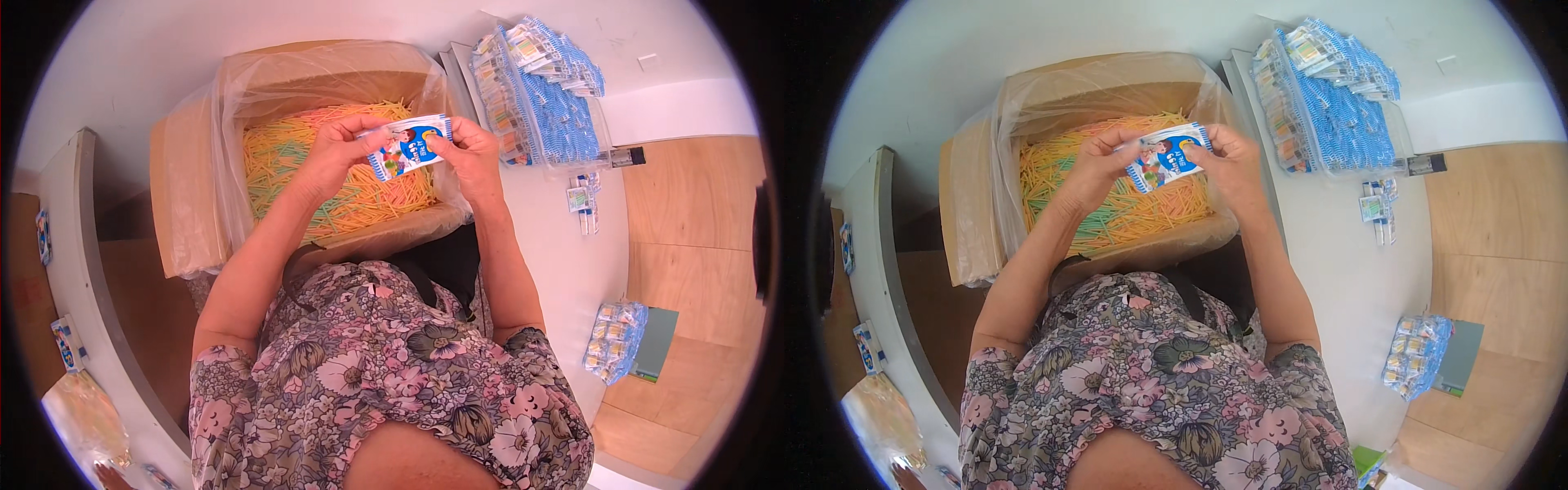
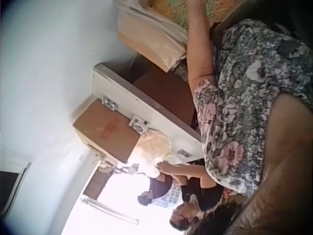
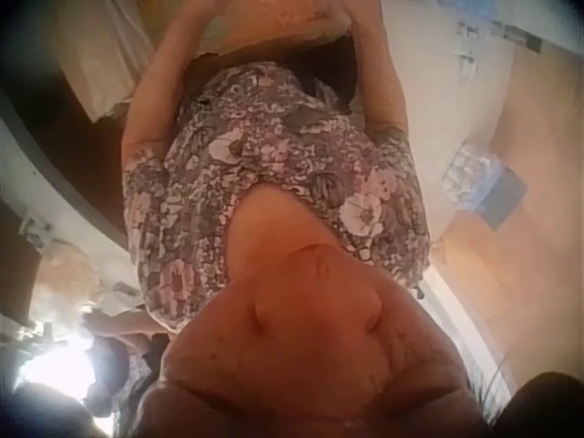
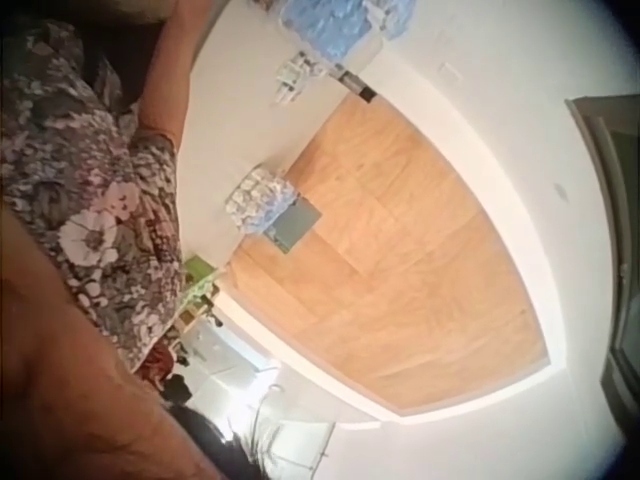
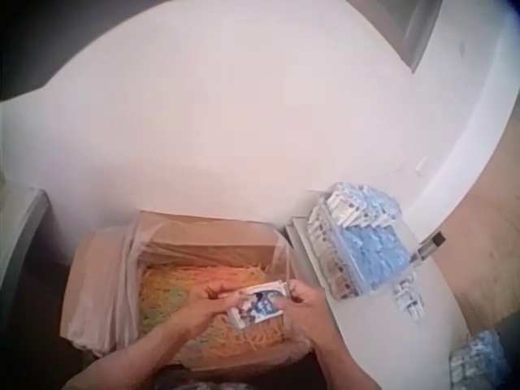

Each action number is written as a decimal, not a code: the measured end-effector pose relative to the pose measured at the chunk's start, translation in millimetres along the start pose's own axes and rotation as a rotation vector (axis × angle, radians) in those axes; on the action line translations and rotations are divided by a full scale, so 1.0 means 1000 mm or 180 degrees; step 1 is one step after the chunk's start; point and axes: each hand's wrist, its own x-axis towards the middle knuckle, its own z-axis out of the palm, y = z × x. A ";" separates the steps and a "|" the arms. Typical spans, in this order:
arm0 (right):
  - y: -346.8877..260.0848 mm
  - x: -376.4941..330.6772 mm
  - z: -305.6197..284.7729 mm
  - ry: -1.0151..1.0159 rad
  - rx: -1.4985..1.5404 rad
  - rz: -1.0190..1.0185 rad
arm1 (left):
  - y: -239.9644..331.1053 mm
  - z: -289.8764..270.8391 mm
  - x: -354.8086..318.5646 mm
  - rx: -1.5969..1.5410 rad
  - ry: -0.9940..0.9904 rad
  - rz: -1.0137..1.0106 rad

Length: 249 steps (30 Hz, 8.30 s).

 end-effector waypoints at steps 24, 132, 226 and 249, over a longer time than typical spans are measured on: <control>0.009 -0.026 0.017 0.0483 -0.3098 -0.3431 | -0.008 0.009 -0.003 -0.1609 -0.0754 -0.0267; 0.117 0.094 0.013 -0.0945 -0.0582 0.1940 | 0.007 -0.064 0.031 0.1297 0.0858 0.0510; 0.032 -0.020 -0.044 -0.0064 0.0618 0.0866 | -0.040 0.015 0.016 0.0578 0.0149 0.0113; 0.004 0.017 -0.029 0.0183 -0.0744 0.0193 | -0.040 0.020 0.018 0.1064 -0.0629 -0.0054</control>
